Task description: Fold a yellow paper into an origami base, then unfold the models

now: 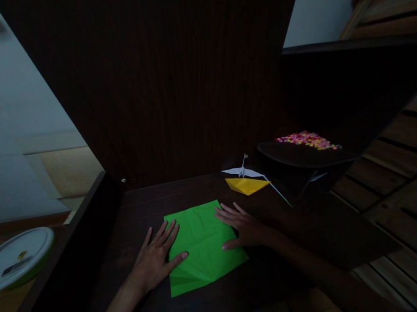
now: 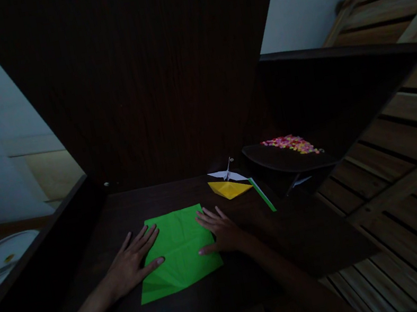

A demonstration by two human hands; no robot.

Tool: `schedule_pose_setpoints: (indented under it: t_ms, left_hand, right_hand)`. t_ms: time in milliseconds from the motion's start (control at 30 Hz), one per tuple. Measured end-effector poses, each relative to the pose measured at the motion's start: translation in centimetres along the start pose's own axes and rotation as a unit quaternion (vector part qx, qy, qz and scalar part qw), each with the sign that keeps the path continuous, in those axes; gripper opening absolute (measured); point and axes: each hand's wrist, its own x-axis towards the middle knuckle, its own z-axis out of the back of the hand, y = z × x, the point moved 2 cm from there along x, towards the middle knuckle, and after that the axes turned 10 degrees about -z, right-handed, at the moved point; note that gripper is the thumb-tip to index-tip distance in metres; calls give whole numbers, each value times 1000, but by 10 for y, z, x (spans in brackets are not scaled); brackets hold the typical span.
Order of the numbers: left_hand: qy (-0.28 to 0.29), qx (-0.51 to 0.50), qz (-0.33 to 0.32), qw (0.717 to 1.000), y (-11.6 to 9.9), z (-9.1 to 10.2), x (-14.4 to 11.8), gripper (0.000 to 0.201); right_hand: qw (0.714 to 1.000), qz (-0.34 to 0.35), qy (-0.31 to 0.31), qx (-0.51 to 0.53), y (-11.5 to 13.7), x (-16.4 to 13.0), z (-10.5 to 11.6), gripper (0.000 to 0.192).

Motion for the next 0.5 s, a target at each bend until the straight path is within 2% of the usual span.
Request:
schedule_pose_setpoints:
  t_ms: [167, 400, 500]
  left_hand:
    - [11, -8, 9, 1000, 1, -2, -2, 67]
    - [-23, -30, 1, 999, 0, 8, 2, 69]
    - [-49, -40, 12, 998, -11, 18, 8, 62]
  right_hand:
    - [1000, -3, -4, 4, -3, -2, 0, 98]
    - [998, 7, -42, 35, -2, -1, 3, 102]
    - [997, 31, -74, 18, 11, 0, 7, 88]
